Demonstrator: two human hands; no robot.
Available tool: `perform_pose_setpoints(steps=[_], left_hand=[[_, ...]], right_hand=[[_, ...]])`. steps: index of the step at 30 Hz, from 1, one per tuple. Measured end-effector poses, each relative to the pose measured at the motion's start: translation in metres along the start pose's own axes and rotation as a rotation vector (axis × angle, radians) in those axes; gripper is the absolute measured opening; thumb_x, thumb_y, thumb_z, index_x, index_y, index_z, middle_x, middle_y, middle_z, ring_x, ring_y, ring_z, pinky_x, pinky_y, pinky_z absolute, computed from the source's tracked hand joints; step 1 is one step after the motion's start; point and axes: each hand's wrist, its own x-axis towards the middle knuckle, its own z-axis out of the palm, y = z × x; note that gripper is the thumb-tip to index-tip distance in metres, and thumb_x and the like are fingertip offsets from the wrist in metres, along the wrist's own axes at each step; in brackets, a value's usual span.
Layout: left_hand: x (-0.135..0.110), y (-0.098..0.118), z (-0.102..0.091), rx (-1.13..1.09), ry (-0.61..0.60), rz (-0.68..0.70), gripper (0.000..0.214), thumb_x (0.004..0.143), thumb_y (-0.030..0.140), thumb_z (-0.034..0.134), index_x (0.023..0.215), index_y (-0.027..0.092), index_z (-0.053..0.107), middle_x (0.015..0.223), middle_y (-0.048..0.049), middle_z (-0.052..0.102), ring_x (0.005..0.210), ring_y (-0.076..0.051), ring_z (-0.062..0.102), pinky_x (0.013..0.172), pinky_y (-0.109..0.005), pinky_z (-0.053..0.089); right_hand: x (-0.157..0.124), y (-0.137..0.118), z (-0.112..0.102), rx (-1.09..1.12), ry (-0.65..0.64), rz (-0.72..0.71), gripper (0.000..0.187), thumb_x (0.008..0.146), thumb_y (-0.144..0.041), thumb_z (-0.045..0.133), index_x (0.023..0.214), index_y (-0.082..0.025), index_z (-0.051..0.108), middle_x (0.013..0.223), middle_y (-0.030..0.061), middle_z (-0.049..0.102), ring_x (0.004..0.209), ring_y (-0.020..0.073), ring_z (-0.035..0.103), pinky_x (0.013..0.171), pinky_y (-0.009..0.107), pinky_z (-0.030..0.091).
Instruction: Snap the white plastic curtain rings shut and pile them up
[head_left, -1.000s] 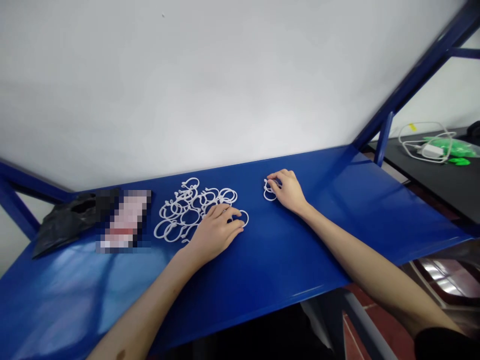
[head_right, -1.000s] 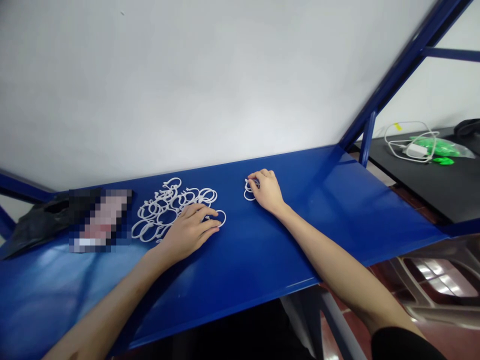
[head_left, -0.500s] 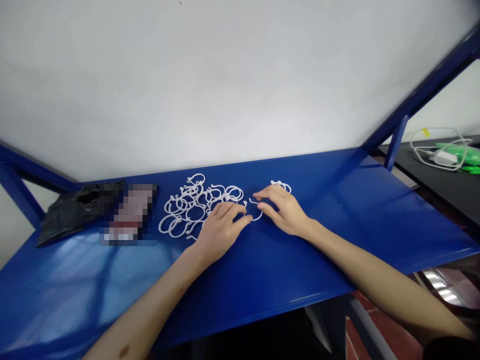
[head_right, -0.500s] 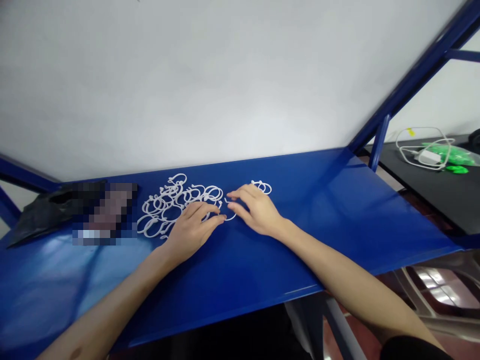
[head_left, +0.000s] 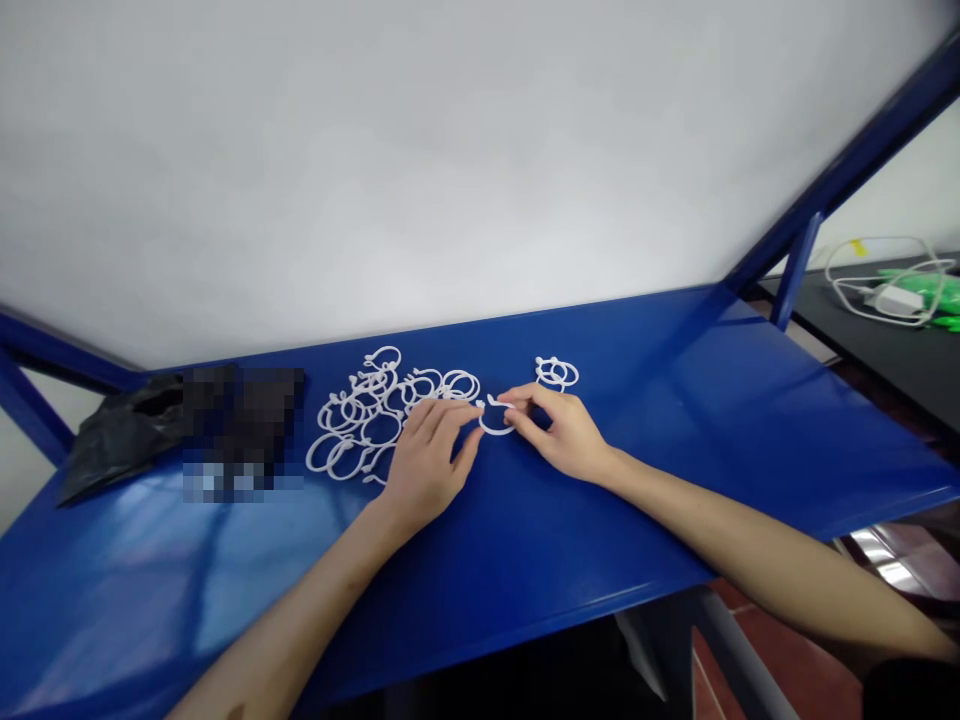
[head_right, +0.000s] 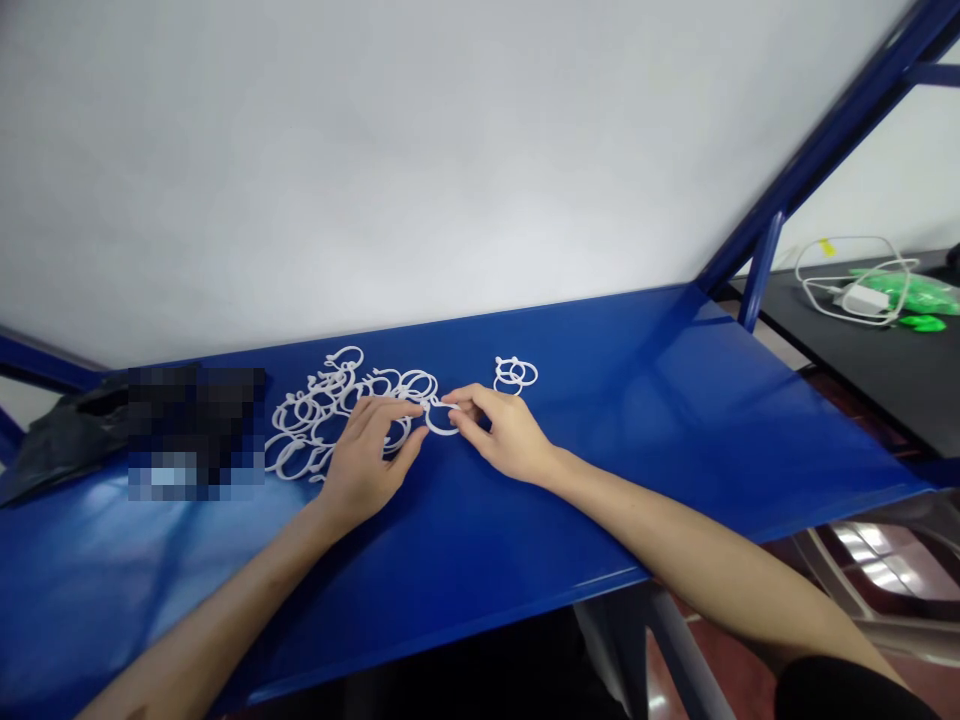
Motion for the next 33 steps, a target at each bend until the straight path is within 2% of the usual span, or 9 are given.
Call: perform_pose_setpoints(steps=[5,8,12,21,24,26,27,30,33], left_hand=[[0.002,0.002,-0.001,-0.143,-0.01,-0.33,0.012,0.095,0.029,0.062,0.104,0.021,0.063,0.093,-0.0022,0.072,0.089,-0.018,0.067,0.082,-0.035,0.054],[0.003,0.0,-0.001,-0.177,-0.036,-0.399,0.014,0.095,0.033,0.062,0.101,0.021,0.068,0.091,-0.0019,0.071,0.083,-0.017,0.067,0.079,-0.033,0.054],[0.002,0.001,0.0,-0.226,-0.053,-0.381,0.015,0.096,0.03,0.061,0.091,0.022,0.073,0.085,-0.0012,0.07,0.077,-0.015,0.065,0.074,-0.029,0.054],[0.001,0.012,0.001,-0.189,0.101,-0.152,0.017,0.097,0.015,0.056,0.083,0.02,0.066,0.074,0.0009,0.069,0.077,-0.014,0.06,0.071,-0.026,0.05],[0.006,0.004,-0.004,-0.091,0.029,-0.036,0.019,0.099,0.021,0.054,0.084,0.021,0.066,0.074,0.0004,0.07,0.08,-0.016,0.061,0.076,-0.03,0.048],[0.01,-0.011,-0.014,0.097,-0.03,-0.019,0.017,0.097,0.033,0.058,0.093,0.022,0.069,0.084,-0.0029,0.074,0.091,-0.022,0.063,0.084,-0.037,0.046],[0.012,-0.02,-0.021,0.217,-0.021,-0.09,0.024,0.097,0.041,0.057,0.102,0.021,0.07,0.092,-0.0064,0.075,0.097,-0.026,0.062,0.086,-0.041,0.044],[0.012,-0.054,-0.044,0.52,-0.016,-0.477,0.051,0.1,0.054,0.04,0.125,0.014,0.061,0.123,-0.0194,0.066,0.108,-0.036,0.06,0.091,-0.051,0.041],[0.004,-0.084,-0.06,0.666,-0.023,-0.753,0.066,0.098,0.061,0.035,0.13,0.007,0.054,0.138,-0.0303,0.052,0.112,-0.045,0.059,0.096,-0.062,0.037]], right_hand=[[-0.003,-0.002,0.002,-0.005,-0.024,-0.083,0.017,0.099,-0.026,0.057,0.113,-0.019,0.065,0.094,0.003,0.074,0.077,0.0129,0.071,0.07,0.025,0.058],[-0.003,-0.002,0.002,-0.01,-0.014,-0.111,0.016,0.1,-0.027,0.058,0.112,-0.02,0.066,0.1,0.0046,0.075,0.083,0.0147,0.072,0.073,0.027,0.059],[-0.003,-0.002,0.002,0.025,-0.049,-0.164,0.01,0.099,-0.024,0.059,0.106,-0.02,0.066,0.103,0.0058,0.075,0.093,0.0167,0.073,0.081,0.029,0.059],[-0.01,-0.011,0.0,0.015,-0.098,-0.299,0.015,0.1,-0.017,0.056,0.11,-0.02,0.067,0.096,0.0054,0.074,0.087,0.0165,0.069,0.077,0.031,0.059],[-0.008,-0.007,0.002,-0.053,-0.092,-0.343,0.016,0.1,-0.016,0.055,0.112,-0.019,0.066,0.097,0.0062,0.074,0.087,0.0167,0.069,0.077,0.031,0.058],[-0.003,-0.002,0.003,-0.114,-0.051,-0.345,0.015,0.1,-0.017,0.055,0.111,-0.018,0.066,0.099,0.0068,0.075,0.089,0.0169,0.07,0.078,0.03,0.058],[0.001,0.002,0.002,-0.147,-0.014,-0.331,0.014,0.1,-0.018,0.056,0.11,-0.019,0.066,0.101,0.0068,0.075,0.09,0.017,0.071,0.079,0.03,0.058],[0.013,0.016,-0.009,-0.241,0.174,-0.185,0.012,0.099,-0.023,0.059,0.106,-0.021,0.069,0.1,0.0049,0.077,0.081,0.0161,0.072,0.073,0.029,0.057],[0.024,0.034,-0.029,-0.238,0.4,0.024,0.021,0.095,-0.031,0.066,0.113,-0.022,0.067,0.095,0.0037,0.078,0.073,0.0168,0.071,0.069,0.031,0.057]])
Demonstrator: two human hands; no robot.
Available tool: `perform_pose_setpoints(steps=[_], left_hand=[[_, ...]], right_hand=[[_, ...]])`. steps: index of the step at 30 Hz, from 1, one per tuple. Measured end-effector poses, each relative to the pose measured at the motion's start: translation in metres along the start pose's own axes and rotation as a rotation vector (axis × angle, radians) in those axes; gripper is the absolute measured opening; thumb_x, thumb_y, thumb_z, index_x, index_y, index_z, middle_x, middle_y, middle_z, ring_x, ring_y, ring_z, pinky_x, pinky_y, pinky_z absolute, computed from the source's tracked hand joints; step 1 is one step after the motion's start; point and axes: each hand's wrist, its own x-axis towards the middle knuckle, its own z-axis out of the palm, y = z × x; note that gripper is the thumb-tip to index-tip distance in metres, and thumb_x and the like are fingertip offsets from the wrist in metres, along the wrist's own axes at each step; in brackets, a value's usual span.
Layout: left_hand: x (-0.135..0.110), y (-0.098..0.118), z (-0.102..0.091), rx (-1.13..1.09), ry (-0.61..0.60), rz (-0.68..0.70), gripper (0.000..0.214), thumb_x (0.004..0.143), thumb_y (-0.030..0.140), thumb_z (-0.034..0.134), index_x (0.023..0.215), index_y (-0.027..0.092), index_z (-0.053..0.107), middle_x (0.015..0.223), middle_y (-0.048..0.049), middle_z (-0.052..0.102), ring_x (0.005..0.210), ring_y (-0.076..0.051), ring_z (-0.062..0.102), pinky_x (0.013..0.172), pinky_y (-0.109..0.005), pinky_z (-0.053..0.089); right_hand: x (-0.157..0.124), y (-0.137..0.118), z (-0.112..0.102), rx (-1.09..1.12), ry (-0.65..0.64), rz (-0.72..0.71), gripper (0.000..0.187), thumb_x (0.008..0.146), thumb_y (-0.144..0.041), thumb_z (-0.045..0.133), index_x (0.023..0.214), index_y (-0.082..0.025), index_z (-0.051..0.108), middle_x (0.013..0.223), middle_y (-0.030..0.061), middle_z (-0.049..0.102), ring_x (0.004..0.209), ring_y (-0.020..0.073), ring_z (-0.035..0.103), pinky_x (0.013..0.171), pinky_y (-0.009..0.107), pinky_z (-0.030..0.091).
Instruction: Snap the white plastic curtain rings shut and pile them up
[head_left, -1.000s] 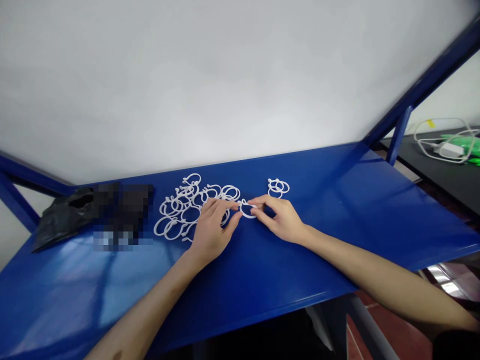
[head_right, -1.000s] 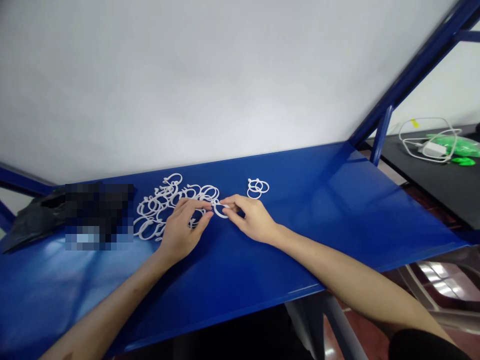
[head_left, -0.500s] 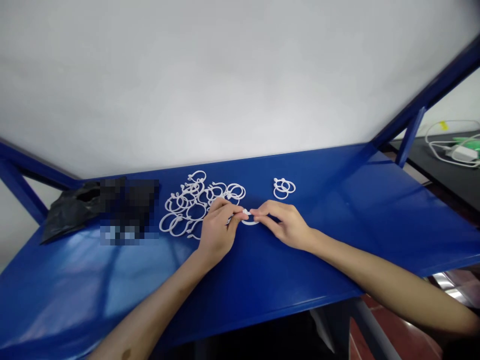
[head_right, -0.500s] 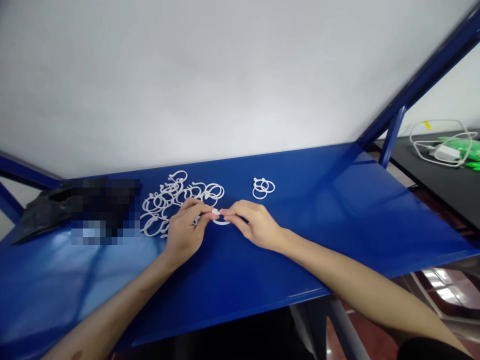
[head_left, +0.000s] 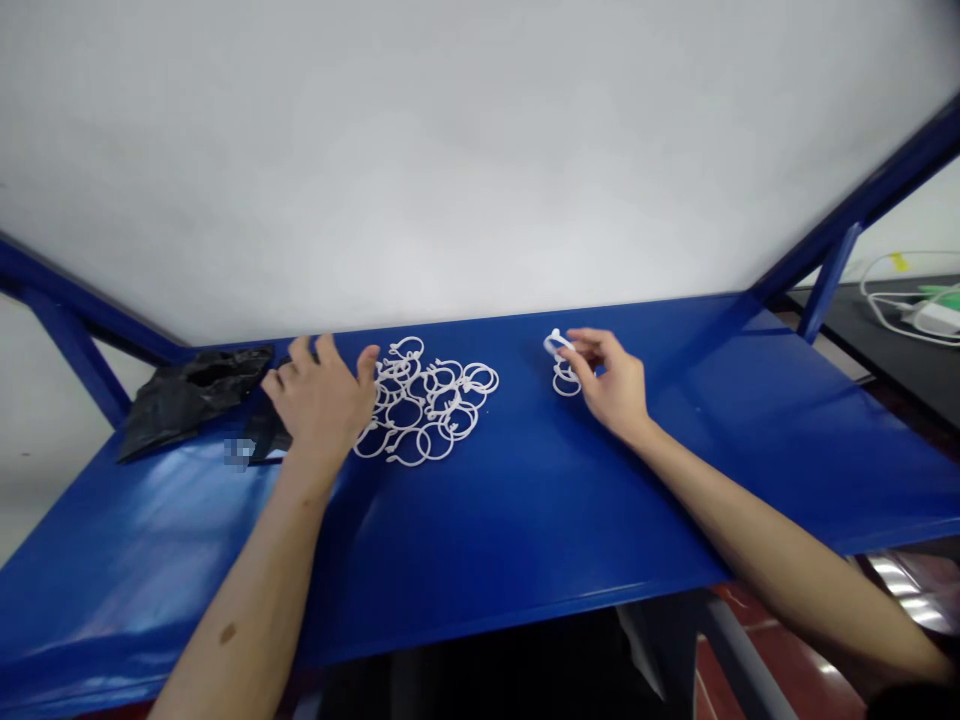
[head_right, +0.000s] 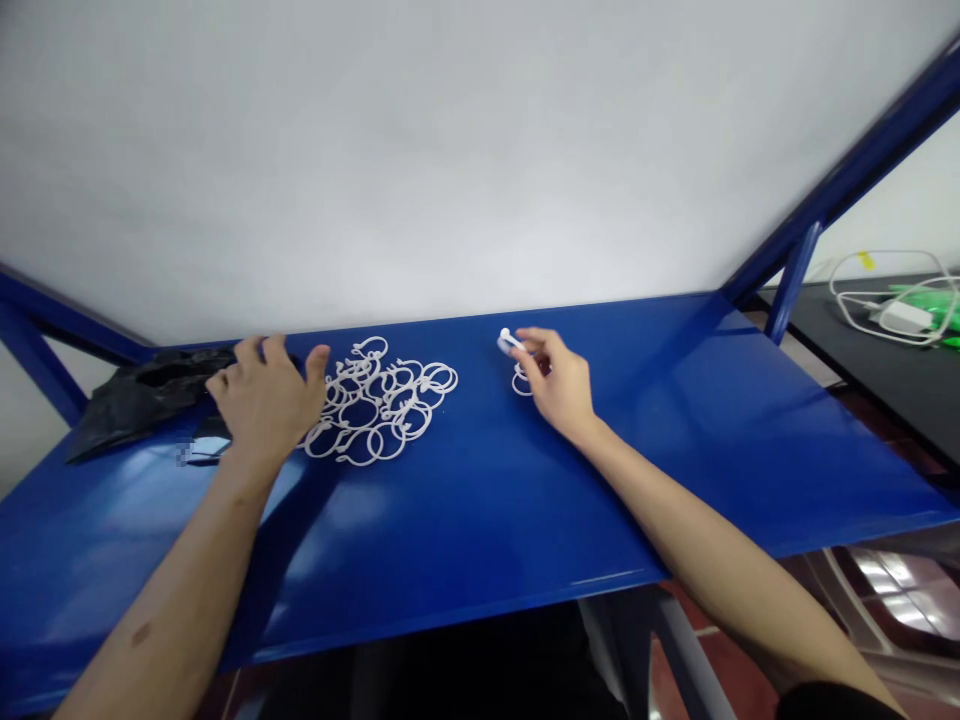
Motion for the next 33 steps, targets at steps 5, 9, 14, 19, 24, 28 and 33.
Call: perform_pose_setpoints(steps=[5,9,14,19,24,28,33], left_hand=[[0.003,-0.016,0.014,0.036,-0.125,-0.102,0.066,0.095,0.064,0.036,0.122,0.008,0.058,0.128,-0.0306,0.057,0.114,-0.048,0.059,0.098,-0.069,0.034],[0.002,-0.011,0.013,0.047,-0.038,-0.035,0.065,0.097,0.061,0.033,0.124,0.007,0.058,0.127,-0.0303,0.058,0.115,-0.046,0.058,0.102,-0.068,0.033],[0.0,0.003,0.015,-0.128,-0.133,0.304,0.05,0.1,0.05,0.038,0.124,0.013,0.061,0.129,-0.0198,0.062,0.118,-0.038,0.056,0.102,-0.056,0.043],[-0.018,0.025,0.018,-0.344,-0.211,0.639,0.037,0.1,0.043,0.047,0.122,0.019,0.064,0.128,-0.0115,0.064,0.125,-0.03,0.053,0.111,-0.049,0.041],[-0.03,0.036,0.013,-0.396,-0.248,0.745,0.034,0.099,0.034,0.048,0.127,0.021,0.063,0.128,-0.0108,0.064,0.123,-0.028,0.055,0.111,-0.051,0.042],[-0.03,0.036,0.014,-0.389,-0.276,0.764,0.035,0.1,0.03,0.046,0.128,0.02,0.064,0.127,-0.0114,0.066,0.123,-0.029,0.055,0.109,-0.051,0.044],[-0.029,0.037,0.017,-0.409,-0.269,0.757,0.031,0.1,0.028,0.045,0.117,0.019,0.069,0.121,-0.0112,0.069,0.118,-0.028,0.058,0.108,-0.051,0.043]], right_hand=[[0.015,0.028,-0.012,-0.092,-0.012,0.013,0.012,0.093,-0.03,0.065,0.097,-0.022,0.073,0.095,0.0046,0.076,0.077,0.0185,0.068,0.078,0.038,0.056],[0.014,0.034,-0.007,-0.07,-0.118,-0.005,0.011,0.09,-0.028,0.064,0.093,-0.021,0.072,0.102,0.008,0.071,0.084,0.02,0.067,0.075,0.037,0.057],[0.009,0.033,-0.003,-0.162,-0.198,0.0,0.013,0.088,-0.027,0.064,0.095,-0.023,0.074,0.104,0.0084,0.066,0.098,0.0246,0.063,0.085,0.043,0.054],[0.006,0.028,-0.003,-0.23,-0.209,-0.001,0.013,0.088,-0.026,0.061,0.089,-0.021,0.073,0.104,0.0084,0.065,0.099,0.0253,0.062,0.091,0.046,0.051],[0.005,0.024,-0.001,-0.257,-0.146,0.024,0.012,0.089,-0.03,0.061,0.084,-0.022,0.069,0.102,0.0089,0.066,0.096,0.0268,0.06,0.087,0.046,0.052],[0.004,0.019,-0.001,-0.274,-0.093,-0.021,0.014,0.092,-0.031,0.06,0.087,-0.022,0.069,0.105,0.0107,0.065,0.098,0.0284,0.059,0.087,0.049,0.052],[0.001,0.006,-0.001,-0.249,-0.105,-0.181,0.015,0.096,-0.029,0.056,0.093,-0.022,0.07,0.108,0.0108,0.063,0.098,0.0271,0.058,0.088,0.049,0.051]])
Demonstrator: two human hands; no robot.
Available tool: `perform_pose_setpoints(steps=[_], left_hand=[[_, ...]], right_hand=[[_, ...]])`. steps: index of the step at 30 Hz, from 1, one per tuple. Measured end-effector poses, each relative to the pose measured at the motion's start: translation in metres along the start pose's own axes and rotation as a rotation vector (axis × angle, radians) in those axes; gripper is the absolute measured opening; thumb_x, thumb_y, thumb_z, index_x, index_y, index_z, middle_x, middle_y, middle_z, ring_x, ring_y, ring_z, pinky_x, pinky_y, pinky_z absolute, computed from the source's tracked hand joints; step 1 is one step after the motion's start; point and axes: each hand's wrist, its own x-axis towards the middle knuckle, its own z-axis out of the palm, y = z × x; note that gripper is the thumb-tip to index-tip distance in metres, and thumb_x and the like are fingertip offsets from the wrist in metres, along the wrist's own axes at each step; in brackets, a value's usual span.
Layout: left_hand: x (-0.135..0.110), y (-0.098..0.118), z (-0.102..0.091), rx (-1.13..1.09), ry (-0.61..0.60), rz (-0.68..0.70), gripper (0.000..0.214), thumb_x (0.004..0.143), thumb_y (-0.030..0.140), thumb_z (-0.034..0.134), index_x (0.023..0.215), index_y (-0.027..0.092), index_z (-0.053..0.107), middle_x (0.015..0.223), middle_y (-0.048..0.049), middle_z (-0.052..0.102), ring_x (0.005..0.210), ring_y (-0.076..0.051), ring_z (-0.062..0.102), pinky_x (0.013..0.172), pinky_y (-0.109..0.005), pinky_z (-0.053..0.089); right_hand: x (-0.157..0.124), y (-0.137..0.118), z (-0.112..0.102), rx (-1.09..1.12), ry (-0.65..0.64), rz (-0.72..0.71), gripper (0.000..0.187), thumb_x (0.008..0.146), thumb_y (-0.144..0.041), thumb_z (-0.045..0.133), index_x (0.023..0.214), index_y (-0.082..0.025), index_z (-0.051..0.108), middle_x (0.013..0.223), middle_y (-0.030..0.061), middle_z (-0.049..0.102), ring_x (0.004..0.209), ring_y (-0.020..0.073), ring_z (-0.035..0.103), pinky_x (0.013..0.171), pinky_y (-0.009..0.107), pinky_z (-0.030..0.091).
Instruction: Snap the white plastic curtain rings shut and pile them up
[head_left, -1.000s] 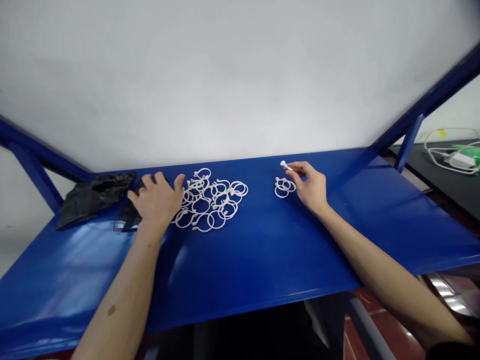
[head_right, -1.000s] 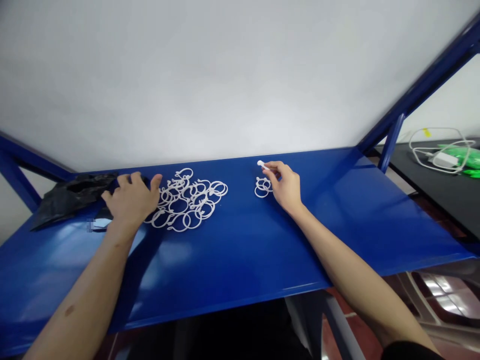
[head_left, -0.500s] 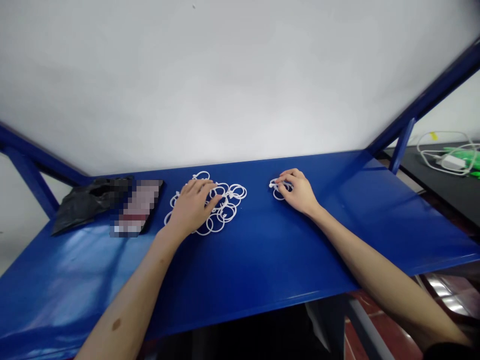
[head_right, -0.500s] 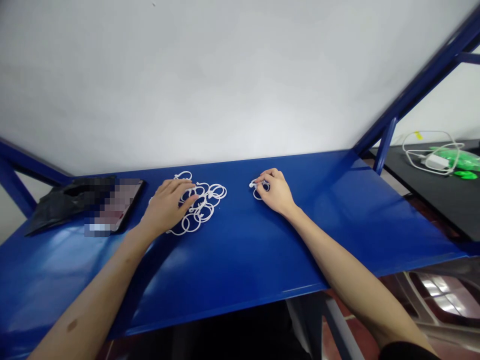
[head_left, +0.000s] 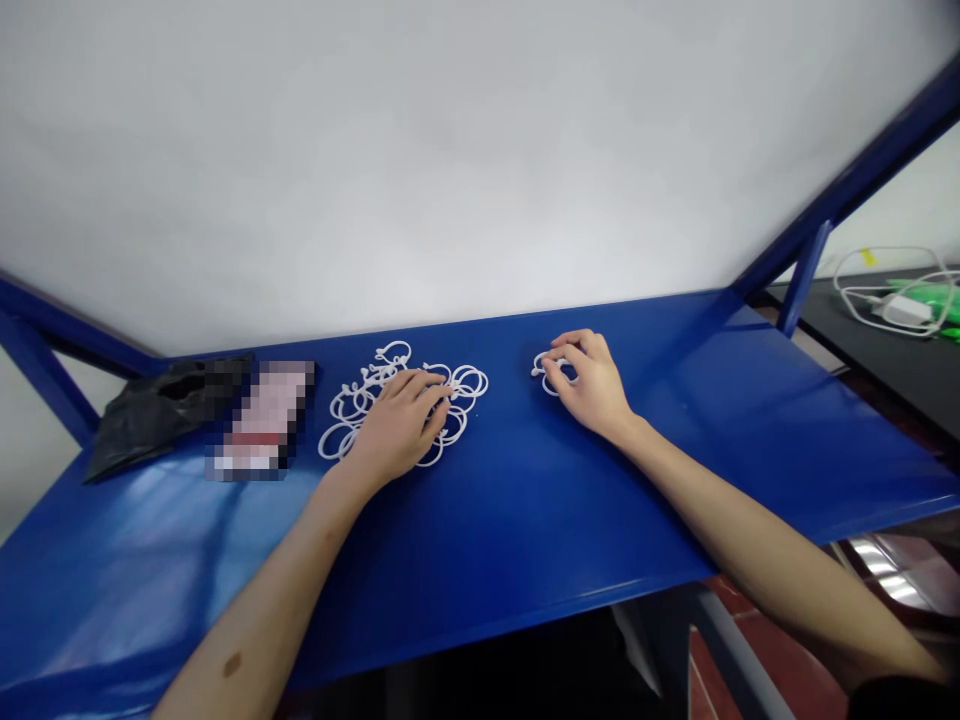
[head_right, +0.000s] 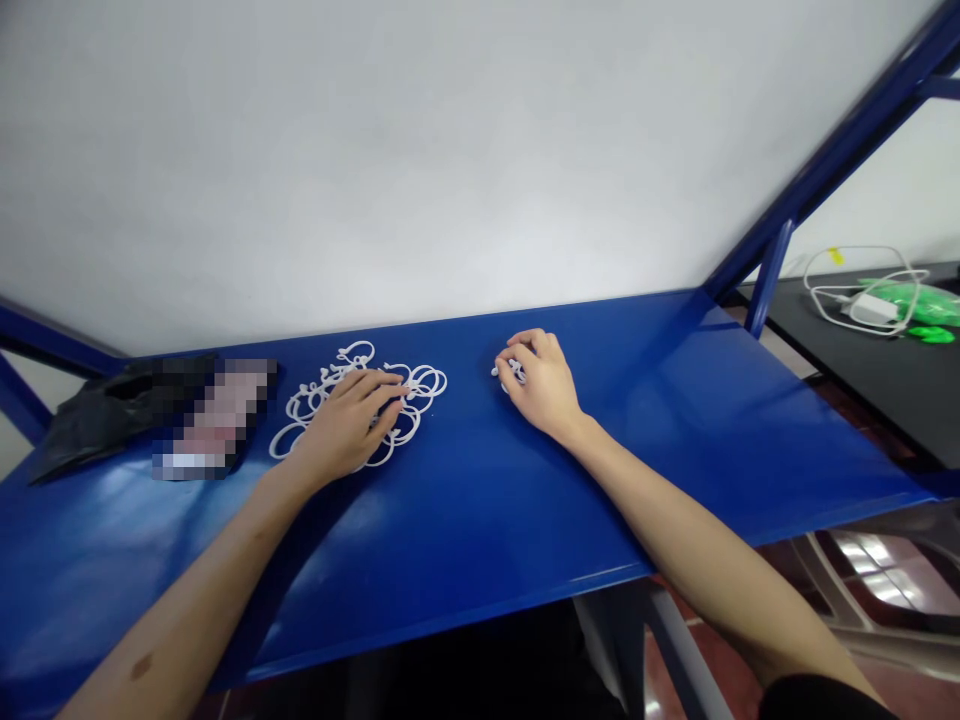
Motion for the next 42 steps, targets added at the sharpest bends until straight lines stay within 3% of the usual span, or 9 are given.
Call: perform_pose_setpoints(steps=[5,8,11,14,18,25,29,34,42], left_hand=[[0.002,0.001,0.003,0.012,0.038,0.003,0.026,0.1,0.029,0.046,0.106,0.02,0.07,0.115,-0.0101,0.071,0.113,-0.026,0.06,0.105,-0.048,0.045],[0.002,0.001,0.004,0.02,0.045,0.017,0.023,0.099,0.028,0.048,0.104,0.019,0.069,0.113,-0.0095,0.071,0.111,-0.026,0.06,0.105,-0.047,0.045],[0.003,0.002,0.005,0.003,0.046,0.044,0.022,0.099,0.027,0.049,0.104,0.02,0.069,0.112,-0.0086,0.072,0.112,-0.026,0.06,0.105,-0.046,0.046],[0.004,0.004,0.004,-0.002,0.031,0.051,0.021,0.098,0.027,0.05,0.106,0.021,0.069,0.112,-0.0085,0.072,0.112,-0.026,0.06,0.104,-0.047,0.046],[0.004,0.004,0.003,0.004,0.016,0.03,0.023,0.098,0.027,0.049,0.108,0.02,0.068,0.113,-0.0092,0.072,0.113,-0.027,0.061,0.104,-0.048,0.046],[0.003,0.001,0.003,0.032,0.027,0.018,0.026,0.099,0.029,0.049,0.114,0.021,0.068,0.113,-0.0098,0.073,0.113,-0.028,0.062,0.104,-0.049,0.047],[0.002,0.003,0.002,0.059,0.072,0.066,0.025,0.098,0.028,0.051,0.114,0.019,0.068,0.112,-0.0096,0.073,0.112,-0.027,0.062,0.103,-0.047,0.047],[0.0,0.014,0.0,0.026,0.118,0.128,0.026,0.095,0.025,0.057,0.119,0.023,0.067,0.116,-0.0068,0.073,0.115,-0.026,0.063,0.105,-0.045,0.047],[0.0,0.025,0.003,0.03,0.14,0.205,0.03,0.094,0.034,0.062,0.122,0.022,0.064,0.117,-0.0071,0.072,0.113,-0.026,0.063,0.102,-0.044,0.049]], right_hand=[[-0.005,-0.021,-0.001,0.101,-0.173,-0.159,0.015,0.098,-0.028,0.056,0.103,-0.023,0.07,0.108,0.01,0.066,0.1,0.0257,0.06,0.089,0.047,0.052],[-0.009,-0.034,0.001,0.126,-0.338,-0.288,0.025,0.1,-0.028,0.055,0.121,-0.022,0.066,0.124,0.0114,0.065,0.112,0.0266,0.06,0.098,0.048,0.052],[-0.012,-0.043,0.005,0.08,-0.472,-0.388,0.038,0.102,-0.027,0.051,0.139,-0.022,0.056,0.146,0.0116,0.054,0.132,0.0294,0.05,0.108,0.053,0.047],[-0.014,-0.045,0.01,0.067,-0.522,-0.412,0.039,0.103,-0.025,0.049,0.141,-0.023,0.054,0.145,0.0096,0.057,0.134,0.0288,0.048,0.109,0.053,0.046],[-0.015,-0.042,0.012,0.043,-0.534,-0.359,0.032,0.102,-0.027,0.052,0.132,-0.018,0.061,0.123,0.0118,0.066,0.108,0.0256,0.06,0.095,0.047,0.054],[-0.015,-0.038,0.014,0.06,-0.515,-0.34,0.021,0.103,-0.027,0.051,0.111,-0.017,0.068,0.101,0.0099,0.065,0.093,0.0225,0.058,0.085,0.04,0.053],[-0.014,-0.041,0.013,0.079,-0.5,-0.351,0.024,0.104,-0.027,0.047,0.106,-0.016,0.068,0.1,0.0095,0.066,0.092,0.0216,0.06,0.085,0.039,0.053],[-0.014,-0.048,0.007,0.183,-0.45,-0.307,0.025,0.105,-0.029,0.045,0.113,-0.018,0.066,0.109,0.0099,0.068,0.099,0.0209,0.065,0.088,0.039,0.056],[-0.014,-0.052,0.003,0.277,-0.383,-0.287,0.027,0.105,-0.028,0.045,0.118,-0.018,0.066,0.109,0.0111,0.067,0.098,0.0205,0.067,0.086,0.037,0.058]])
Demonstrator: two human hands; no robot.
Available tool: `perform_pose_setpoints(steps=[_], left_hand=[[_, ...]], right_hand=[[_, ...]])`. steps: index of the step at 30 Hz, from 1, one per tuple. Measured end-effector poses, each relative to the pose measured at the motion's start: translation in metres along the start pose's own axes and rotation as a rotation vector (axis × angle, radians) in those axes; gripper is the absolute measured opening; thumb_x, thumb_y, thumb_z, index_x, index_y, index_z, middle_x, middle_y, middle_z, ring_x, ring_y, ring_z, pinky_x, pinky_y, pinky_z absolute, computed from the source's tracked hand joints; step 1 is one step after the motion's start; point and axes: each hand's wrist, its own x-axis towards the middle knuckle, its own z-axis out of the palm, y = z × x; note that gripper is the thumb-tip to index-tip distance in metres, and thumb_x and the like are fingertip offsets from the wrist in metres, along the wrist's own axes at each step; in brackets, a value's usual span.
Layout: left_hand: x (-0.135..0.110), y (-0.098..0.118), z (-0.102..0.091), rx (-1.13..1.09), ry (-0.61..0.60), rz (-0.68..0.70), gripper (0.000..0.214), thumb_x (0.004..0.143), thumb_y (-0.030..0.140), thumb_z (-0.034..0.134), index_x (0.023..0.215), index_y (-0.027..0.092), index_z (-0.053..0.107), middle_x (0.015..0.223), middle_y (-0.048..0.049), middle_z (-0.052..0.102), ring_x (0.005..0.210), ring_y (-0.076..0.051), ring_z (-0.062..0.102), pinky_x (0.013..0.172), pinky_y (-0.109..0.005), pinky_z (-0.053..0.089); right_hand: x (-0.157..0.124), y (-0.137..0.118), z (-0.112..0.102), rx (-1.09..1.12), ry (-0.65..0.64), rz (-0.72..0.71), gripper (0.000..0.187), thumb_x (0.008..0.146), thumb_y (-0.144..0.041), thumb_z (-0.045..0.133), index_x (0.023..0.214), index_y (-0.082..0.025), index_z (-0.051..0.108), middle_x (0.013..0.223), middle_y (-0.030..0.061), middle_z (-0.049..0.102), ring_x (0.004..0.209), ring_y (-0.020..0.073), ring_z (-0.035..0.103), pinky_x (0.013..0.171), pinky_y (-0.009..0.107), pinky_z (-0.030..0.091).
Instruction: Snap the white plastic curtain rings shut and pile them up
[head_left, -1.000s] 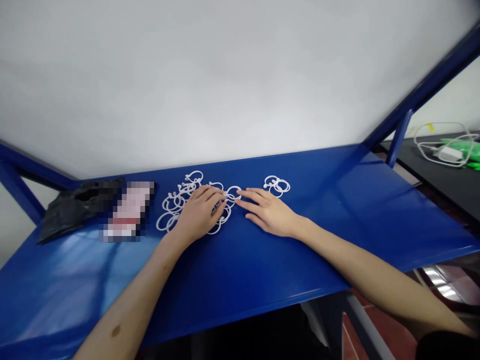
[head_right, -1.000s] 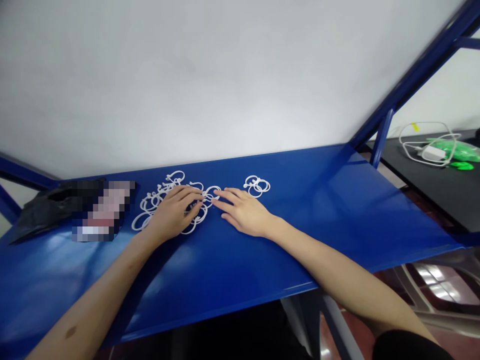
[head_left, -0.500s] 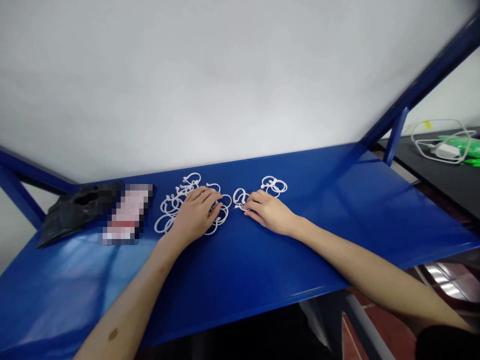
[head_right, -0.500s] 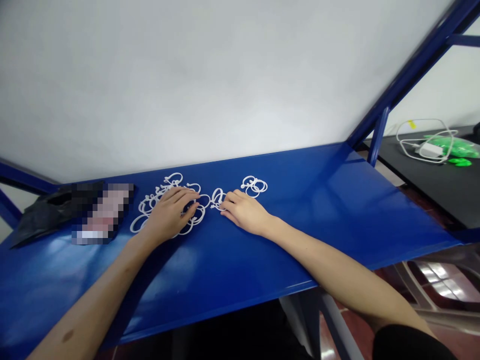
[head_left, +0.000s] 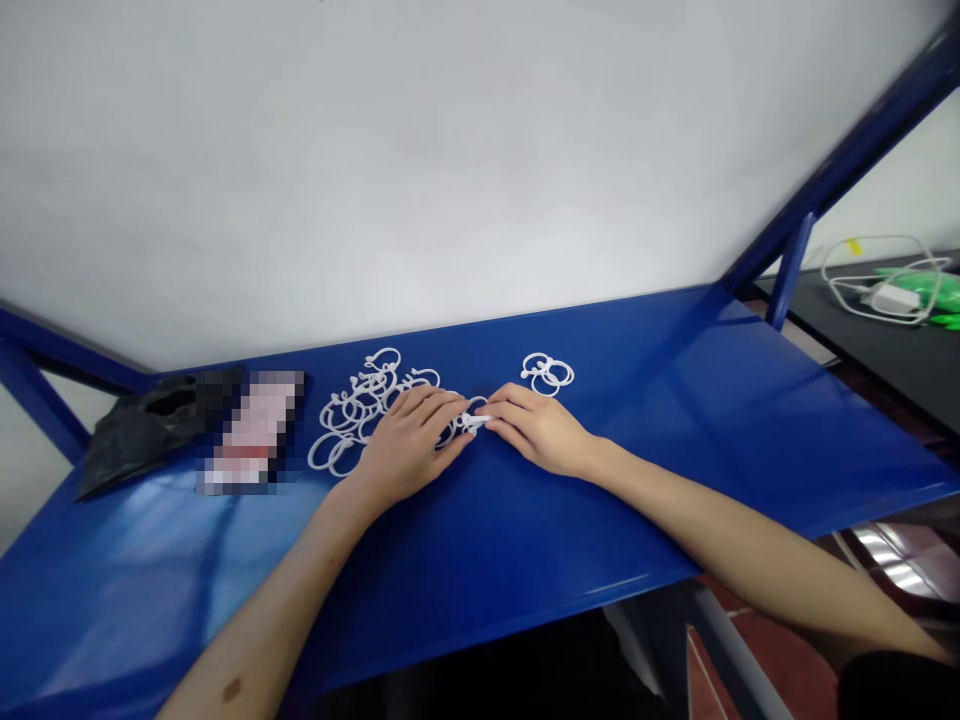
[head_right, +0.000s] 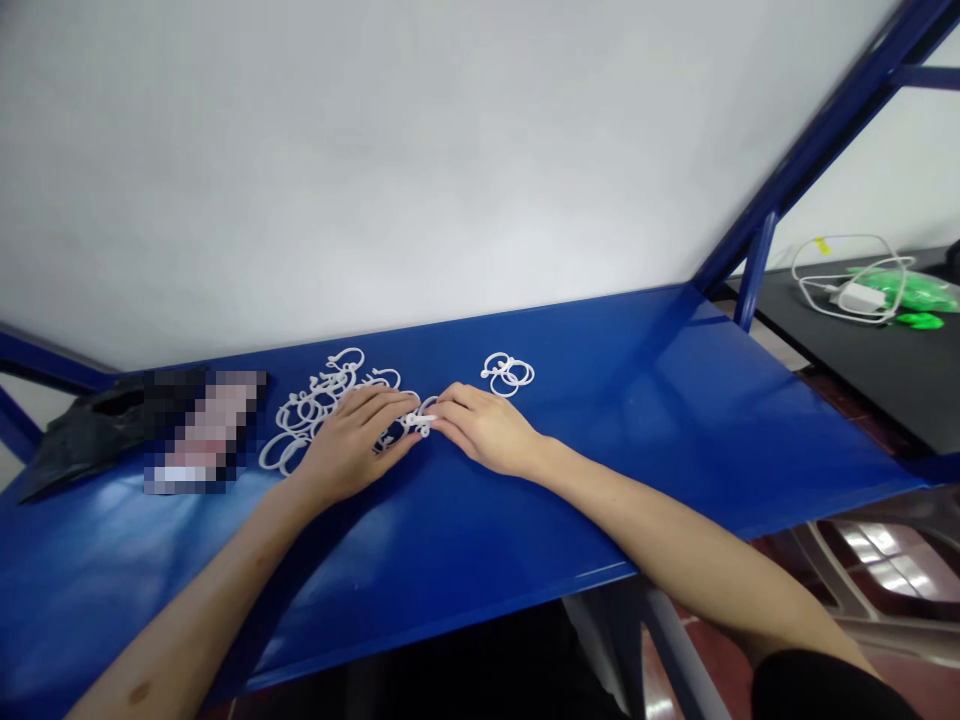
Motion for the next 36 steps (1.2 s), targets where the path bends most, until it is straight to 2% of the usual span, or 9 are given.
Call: perform_pose_setpoints(steps=[4,9,12,19,28,36], left_hand=[[-0.0031,-0.0017,0.0027,-0.03,-0.066,0.0,0.032,0.094,0.038,0.062,0.121,0.022,0.066,0.116,-0.0078,0.072,0.117,-0.027,0.061,0.102,-0.044,0.049],[-0.0053,-0.0032,0.0046,-0.073,-0.157,0.052,0.028,0.093,0.042,0.064,0.111,0.023,0.071,0.115,-0.0067,0.072,0.119,-0.026,0.058,0.103,-0.044,0.048],[-0.0052,-0.0043,0.0069,-0.068,-0.168,0.058,0.025,0.093,0.044,0.063,0.103,0.022,0.072,0.112,-0.0065,0.072,0.119,-0.026,0.058,0.102,-0.043,0.048],[-0.0046,-0.0066,0.0105,-0.062,-0.099,0.02,0.029,0.09,0.048,0.066,0.094,0.02,0.071,0.097,-0.0073,0.072,0.105,-0.026,0.061,0.096,-0.042,0.05],[-0.0013,-0.0017,0.0085,-0.078,-0.063,-0.045,0.018,0.097,0.031,0.058,0.087,0.02,0.069,0.09,-0.0048,0.072,0.095,-0.022,0.06,0.091,-0.04,0.048],[0.0043,-0.0049,0.0015,-0.181,0.136,-0.191,0.015,0.096,0.027,0.06,0.086,0.02,0.069,0.085,-0.0033,0.072,0.087,-0.019,0.059,0.086,-0.035,0.048]], right_hand=[[-0.0006,0.0019,0.0015,0.017,0.012,0.008,0.029,0.106,-0.027,0.043,0.122,-0.019,0.066,0.109,0.011,0.067,0.098,0.0209,0.066,0.086,0.038,0.059],[-0.0026,0.0043,0.002,0.021,0.018,0.039,0.033,0.106,-0.029,0.041,0.127,-0.019,0.064,0.11,0.0111,0.068,0.1,0.0216,0.067,0.087,0.04,0.06],[-0.0035,0.0052,0.0022,0.0,0.025,0.051,0.034,0.106,-0.03,0.041,0.126,-0.018,0.065,0.107,0.0106,0.068,0.096,0.0209,0.067,0.085,0.038,0.06],[-0.0033,0.0054,0.0043,-0.012,0.014,0.036,0.034,0.106,-0.028,0.043,0.126,-0.013,0.066,0.101,0.0106,0.068,0.089,0.0193,0.067,0.08,0.035,0.059],[-0.0047,0.0086,0.0049,-0.053,0.055,0.069,0.031,0.105,-0.028,0.046,0.125,-0.015,0.066,0.101,0.0096,0.071,0.087,0.0185,0.068,0.077,0.033,0.059],[-0.0049,0.0083,0.0065,-0.059,0.088,0.106,0.028,0.104,-0.025,0.046,0.118,-0.015,0.068,0.099,0.0085,0.073,0.082,0.0166,0.069,0.072,0.03,0.057]])
